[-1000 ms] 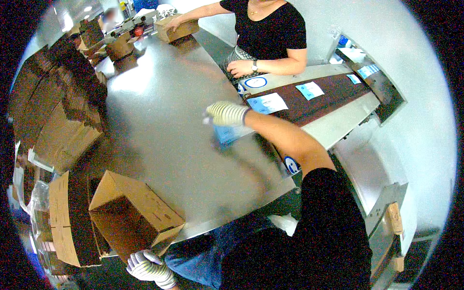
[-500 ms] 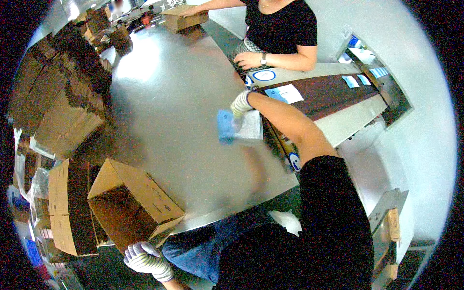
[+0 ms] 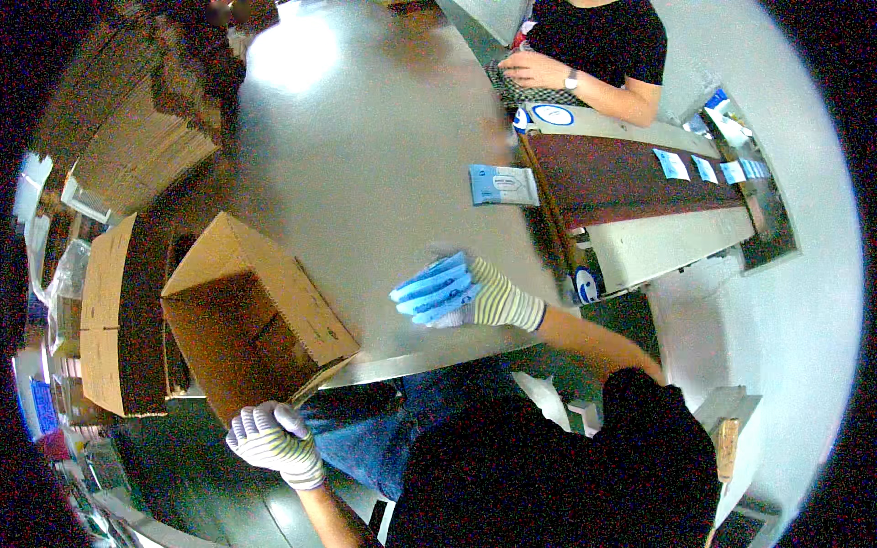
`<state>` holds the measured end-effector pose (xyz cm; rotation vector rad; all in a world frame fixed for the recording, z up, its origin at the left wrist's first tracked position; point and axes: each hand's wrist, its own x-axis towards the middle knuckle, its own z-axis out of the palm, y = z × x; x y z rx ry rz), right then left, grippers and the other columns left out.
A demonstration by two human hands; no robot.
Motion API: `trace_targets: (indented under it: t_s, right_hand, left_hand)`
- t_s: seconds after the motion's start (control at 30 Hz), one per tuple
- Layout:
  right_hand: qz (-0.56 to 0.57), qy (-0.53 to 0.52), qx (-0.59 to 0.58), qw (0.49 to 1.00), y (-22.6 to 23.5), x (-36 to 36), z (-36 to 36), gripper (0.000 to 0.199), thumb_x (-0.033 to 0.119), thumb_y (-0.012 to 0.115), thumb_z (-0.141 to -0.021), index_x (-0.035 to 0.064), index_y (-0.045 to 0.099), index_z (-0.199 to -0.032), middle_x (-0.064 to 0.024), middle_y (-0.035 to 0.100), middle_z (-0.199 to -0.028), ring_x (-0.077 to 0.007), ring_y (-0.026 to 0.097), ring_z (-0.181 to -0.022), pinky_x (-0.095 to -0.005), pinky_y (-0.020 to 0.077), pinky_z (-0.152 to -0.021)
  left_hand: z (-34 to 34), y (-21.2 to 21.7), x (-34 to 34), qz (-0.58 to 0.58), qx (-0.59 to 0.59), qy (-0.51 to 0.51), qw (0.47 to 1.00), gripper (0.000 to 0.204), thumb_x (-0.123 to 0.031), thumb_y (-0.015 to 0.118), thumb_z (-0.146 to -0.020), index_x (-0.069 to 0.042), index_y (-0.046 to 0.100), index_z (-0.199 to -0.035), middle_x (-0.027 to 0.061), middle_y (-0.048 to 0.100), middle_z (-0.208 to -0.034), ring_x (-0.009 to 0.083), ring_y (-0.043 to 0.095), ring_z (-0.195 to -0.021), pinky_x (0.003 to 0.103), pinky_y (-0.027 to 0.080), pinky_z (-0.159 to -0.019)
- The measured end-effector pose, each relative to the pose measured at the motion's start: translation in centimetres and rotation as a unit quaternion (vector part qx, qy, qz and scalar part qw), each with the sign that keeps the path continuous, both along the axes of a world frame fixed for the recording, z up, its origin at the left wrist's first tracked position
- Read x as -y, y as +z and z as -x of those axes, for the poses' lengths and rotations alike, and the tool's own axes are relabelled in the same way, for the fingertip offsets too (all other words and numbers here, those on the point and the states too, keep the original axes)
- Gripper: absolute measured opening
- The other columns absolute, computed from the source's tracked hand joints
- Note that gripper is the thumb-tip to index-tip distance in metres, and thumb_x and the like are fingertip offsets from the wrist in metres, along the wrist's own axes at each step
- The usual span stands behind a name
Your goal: The person takes small blue packages from a conveyor belt and places them into a cardboard box by hand.
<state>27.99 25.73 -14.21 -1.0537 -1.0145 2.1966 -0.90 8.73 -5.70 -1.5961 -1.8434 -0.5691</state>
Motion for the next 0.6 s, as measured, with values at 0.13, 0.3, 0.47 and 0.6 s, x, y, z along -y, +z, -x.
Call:
trace_targets:
  t_s: [0.13,0.3,0.47,0.6]
  right_hand:
    - [0.319,0.011,-0.309,0.896,-1.9,-0.9,1.5,0.042,0.038,0.049,-0.092,0.0011,0.061,-0.109,-0.008,0.067,-0.082,-0.0185,0.064,-0.072,-0.0404,0.0525,-0.081]
    - [-0.427,0.044,0.02,0.903,4.3,-1.6,3.4,0.051,0.032,0.072,-0.075,0.0109,0.058,-0.118,-0.0068,0.061,-0.118,-0.0234,0.058,-0.108,-0.0414,0.0459,-0.094]
    - [-0.702,0.1,0.032,0.704,14.4,-0.1,8.9,0.04,0.029,0.068,-0.078,0.0108,0.06,-0.112,-0.0075,0.062,-0.114,-0.0242,0.058,-0.107,-0.0396,0.048,-0.089]
    - [-0.783,0.168,0.197,0.566,15.9,3.0,14.6,0.04,0.027,0.054,-0.084,0.0029,0.052,-0.116,-0.0154,0.058,-0.11,-0.0288,0.056,-0.103,-0.0432,0.0473,-0.084]
  left_hand:
    - [-1.4,0.2,0.4,0.015,-0.002,-0.006,1.0,0.019,-0.032,0.051,-0.084,-0.017,0.05,-0.072,0.0029,0.044,-0.061,0.0225,0.046,-0.057,0.038,0.033,-0.059]
    - [-2.5,0.7,2.2,0.064,0.018,-0.044,0.997,0.02,-0.033,0.061,-0.079,-0.017,0.055,-0.087,0.001,0.051,-0.072,0.022,0.051,-0.068,0.039,0.036,-0.066]
    - [-3.7,-0.5,2.9,0.053,0.001,-0.032,0.998,0.031,-0.039,0.069,-0.073,-0.019,0.055,-0.091,-0.0015,0.054,-0.08,0.0204,0.053,-0.072,0.038,0.037,-0.068]
    - [-5.0,-0.1,3.4,0.082,-0.03,-0.031,0.996,0.021,-0.026,0.06,-0.071,-0.016,0.057,-0.089,-0.0009,0.057,-0.077,0.0192,0.054,-0.07,0.037,0.036,-0.064]
